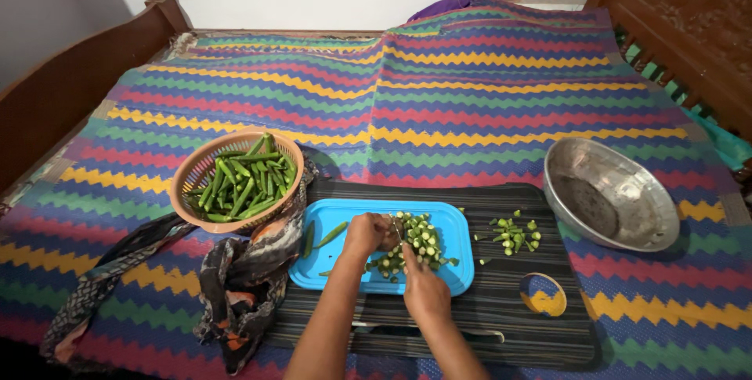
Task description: The person chops green beans on a blue cutting board using a knife. The chopped pieces are transferred into a metal bowl. The person handles the beans one at a time and maintains a steady chopping rhythm.
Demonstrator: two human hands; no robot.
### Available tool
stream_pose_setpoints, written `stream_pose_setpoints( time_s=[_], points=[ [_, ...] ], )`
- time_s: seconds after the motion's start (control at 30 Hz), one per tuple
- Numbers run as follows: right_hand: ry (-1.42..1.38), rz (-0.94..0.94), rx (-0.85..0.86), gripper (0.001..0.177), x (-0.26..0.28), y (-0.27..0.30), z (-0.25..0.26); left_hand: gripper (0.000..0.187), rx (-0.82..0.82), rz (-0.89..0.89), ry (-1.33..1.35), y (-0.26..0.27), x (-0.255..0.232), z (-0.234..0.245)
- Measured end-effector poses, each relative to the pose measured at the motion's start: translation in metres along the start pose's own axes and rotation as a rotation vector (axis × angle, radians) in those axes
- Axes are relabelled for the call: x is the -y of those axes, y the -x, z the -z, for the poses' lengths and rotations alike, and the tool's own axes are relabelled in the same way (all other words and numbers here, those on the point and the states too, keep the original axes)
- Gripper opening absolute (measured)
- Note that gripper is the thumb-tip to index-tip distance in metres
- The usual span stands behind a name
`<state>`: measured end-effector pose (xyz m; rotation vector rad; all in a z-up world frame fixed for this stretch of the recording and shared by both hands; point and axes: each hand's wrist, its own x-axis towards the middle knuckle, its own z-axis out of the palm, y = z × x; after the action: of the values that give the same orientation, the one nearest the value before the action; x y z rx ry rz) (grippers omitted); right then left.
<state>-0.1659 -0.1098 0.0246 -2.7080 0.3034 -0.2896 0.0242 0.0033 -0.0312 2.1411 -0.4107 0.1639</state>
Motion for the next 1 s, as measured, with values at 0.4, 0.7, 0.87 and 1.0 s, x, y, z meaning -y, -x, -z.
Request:
stream_pose_setpoints(
  time_s=[0.4,0.7,0.87,1.0],
  points=[
    [0.058,-0.047,0.166,0.062,0.016,-0.028,0.012,0.01,0.041,-0.029,-0.061,-0.004,-0.001,0.0],
    [0.145,-0.002,0.119,0.075,0.005,0.0,0.011,0.01,-0.031,-0.047,-0.066,0.001,-0.003,-0.002],
    [-0.056,-0.041,0.046,0.055,-0.016,0.006,0.021,0.013,0.032,-0.003,0.017,0.003,-0.003,0.004],
    [-0.189,0.104,-0.102,0.052,-0.013,0.009,0.013,0.015,0.04,-0.009,0.039,0.004,-0.002,0.006]
  ],
)
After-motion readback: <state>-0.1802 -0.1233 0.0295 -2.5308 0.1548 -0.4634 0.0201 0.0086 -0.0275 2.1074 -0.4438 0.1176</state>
